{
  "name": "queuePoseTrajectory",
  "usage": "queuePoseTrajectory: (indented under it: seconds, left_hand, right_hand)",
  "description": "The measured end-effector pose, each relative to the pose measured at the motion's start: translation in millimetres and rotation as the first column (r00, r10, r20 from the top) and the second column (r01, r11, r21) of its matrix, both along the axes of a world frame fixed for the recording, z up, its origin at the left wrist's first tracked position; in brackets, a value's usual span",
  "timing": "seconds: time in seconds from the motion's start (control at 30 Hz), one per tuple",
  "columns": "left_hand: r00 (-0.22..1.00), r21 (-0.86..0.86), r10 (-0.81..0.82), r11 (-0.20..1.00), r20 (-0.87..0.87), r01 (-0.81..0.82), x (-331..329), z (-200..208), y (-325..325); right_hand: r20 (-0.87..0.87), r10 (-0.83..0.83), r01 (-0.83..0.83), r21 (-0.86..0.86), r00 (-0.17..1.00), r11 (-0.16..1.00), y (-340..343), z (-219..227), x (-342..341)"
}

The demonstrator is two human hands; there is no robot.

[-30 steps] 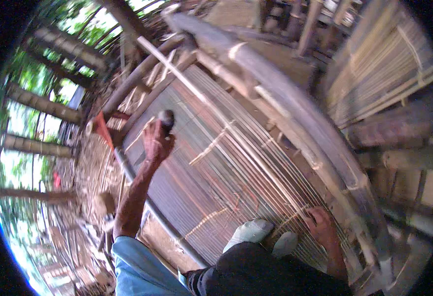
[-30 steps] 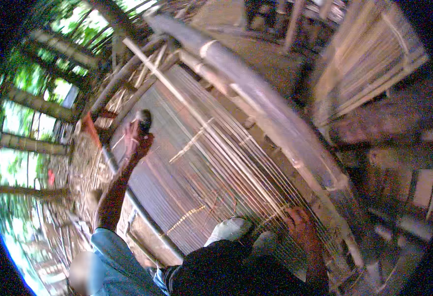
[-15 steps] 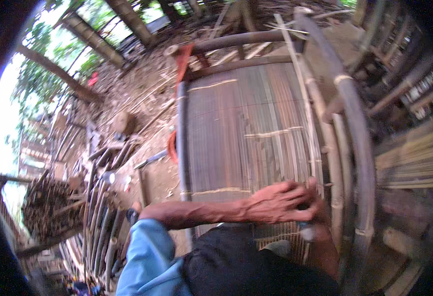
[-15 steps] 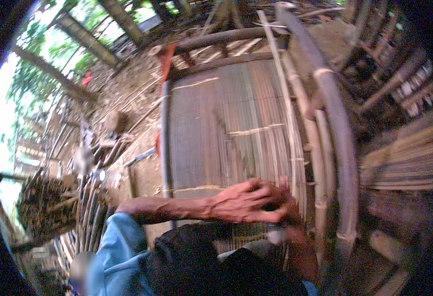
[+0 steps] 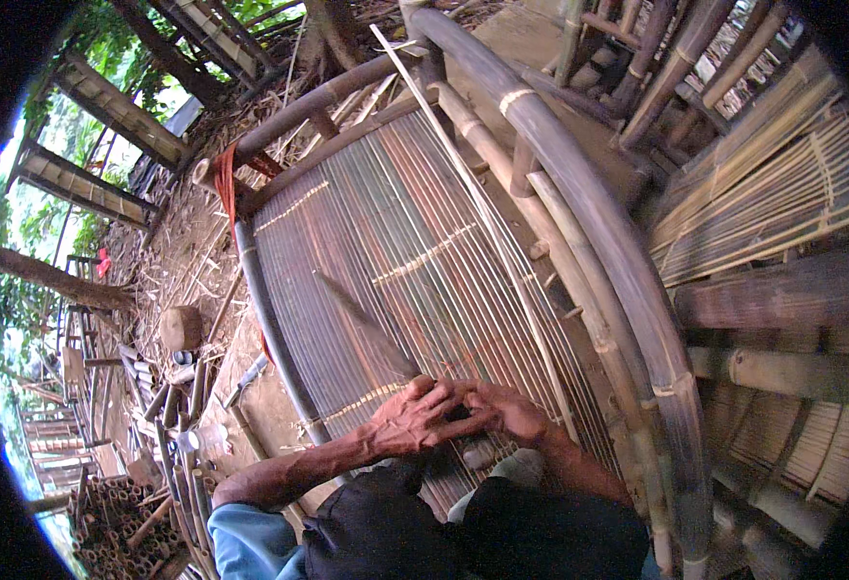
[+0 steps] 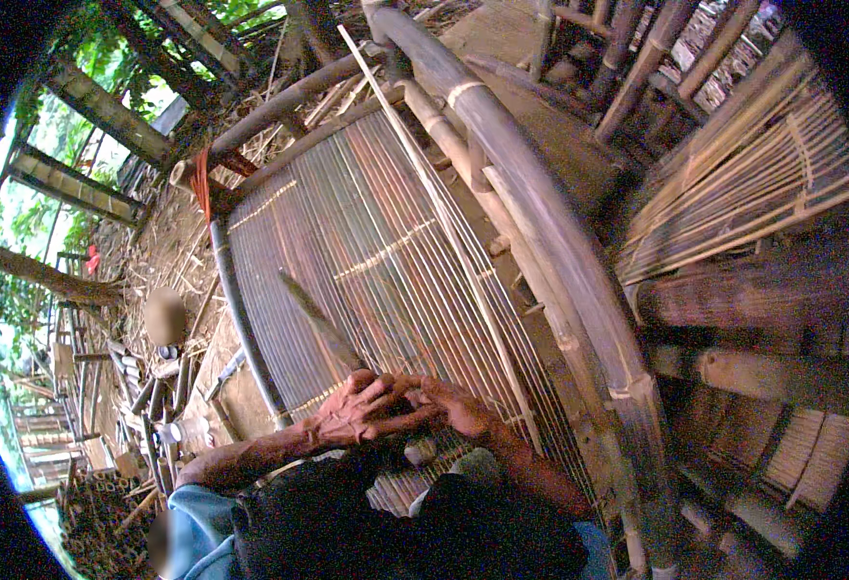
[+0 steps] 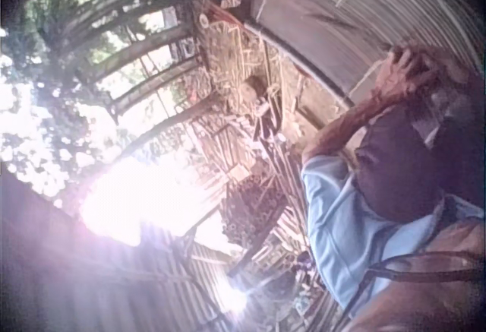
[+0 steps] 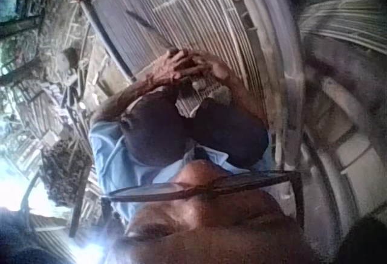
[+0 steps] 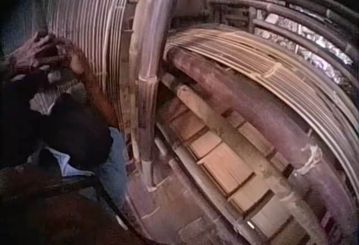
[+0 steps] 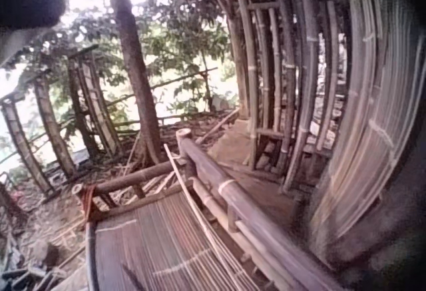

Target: The person constructs a bamboo structure by hand, tying thin bamboo slats together with cord and using a large knife to trim material.

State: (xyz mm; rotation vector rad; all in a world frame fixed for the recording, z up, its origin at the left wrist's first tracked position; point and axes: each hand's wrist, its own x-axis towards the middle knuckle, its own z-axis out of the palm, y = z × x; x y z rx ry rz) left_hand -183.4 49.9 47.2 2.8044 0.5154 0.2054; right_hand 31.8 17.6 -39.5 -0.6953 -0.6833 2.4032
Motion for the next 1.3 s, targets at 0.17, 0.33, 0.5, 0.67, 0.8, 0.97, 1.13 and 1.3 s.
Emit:
queuePoseTrajectory:
  seconds: [0.17, 0.33, 0.5, 0.67, 0.8, 0.97, 1.13, 1.3]
  left_hand:
    - [0.977, 0.025, -0.038, 0.999, -0.209, 0.044, -5.1, 1.4, -5.9]
    - [0.966, -0.056, 0.018, 0.998, -0.257, -0.034, 6.8, 12.0, -0.4]
    - [0.992, -0.033, 0.036, 0.999, -0.124, -0.04, 11.9, 2.5, -2.5]
    - [0.962, 0.175, 0.098, 0.983, -0.254, -0.054, 8.8, 2.2, -1.3]
    - [0.953, 0.263, 0.049, 0.964, -0.298, 0.033, 7.5, 13.2, 1.1]
    - [0.924, 0.117, 0.282, 0.959, -0.259, -0.26, -30.7, 37.3, 27.7]
    - [0.733, 0.057, 0.624, 0.77, -0.271, -0.635, -73.0, 101.4, 42.1]
    - [0.837, -0.396, 0.512, 0.739, -0.195, -0.544, -125.5, 66.3, 98.9]
  right_hand:
    - [0.743, -0.529, -0.246, 0.649, 0.41, 0.72, -5.1, 51.4, 1.7]
    - [0.398, -0.372, 0.097, 0.563, 0.839, 0.82, -26.3, 8.6, 5.2]
    - [0.259, -0.323, 0.281, 0.188, 0.91, 0.941, -46.8, -26.2, -7.9]
    - [0.017, -0.238, 0.234, -0.265, 0.971, 0.935, -42.6, 14.3, -13.6]
    - [0.205, -0.182, 0.171, 0.07, 0.962, 0.983, -38.2, 26.3, -12.1]
    - [0.166, -0.248, 0.243, 0.054, 0.954, 0.969, -43.1, 61.5, 22.4]
    - [0.277, -0.31, 0.289, 0.114, 0.909, 0.951, -50.9, 91.4, 56.9]
    - [0.368, -0.402, 0.322, 0.261, 0.838, 0.91, -73.4, 110.3, 95.1]
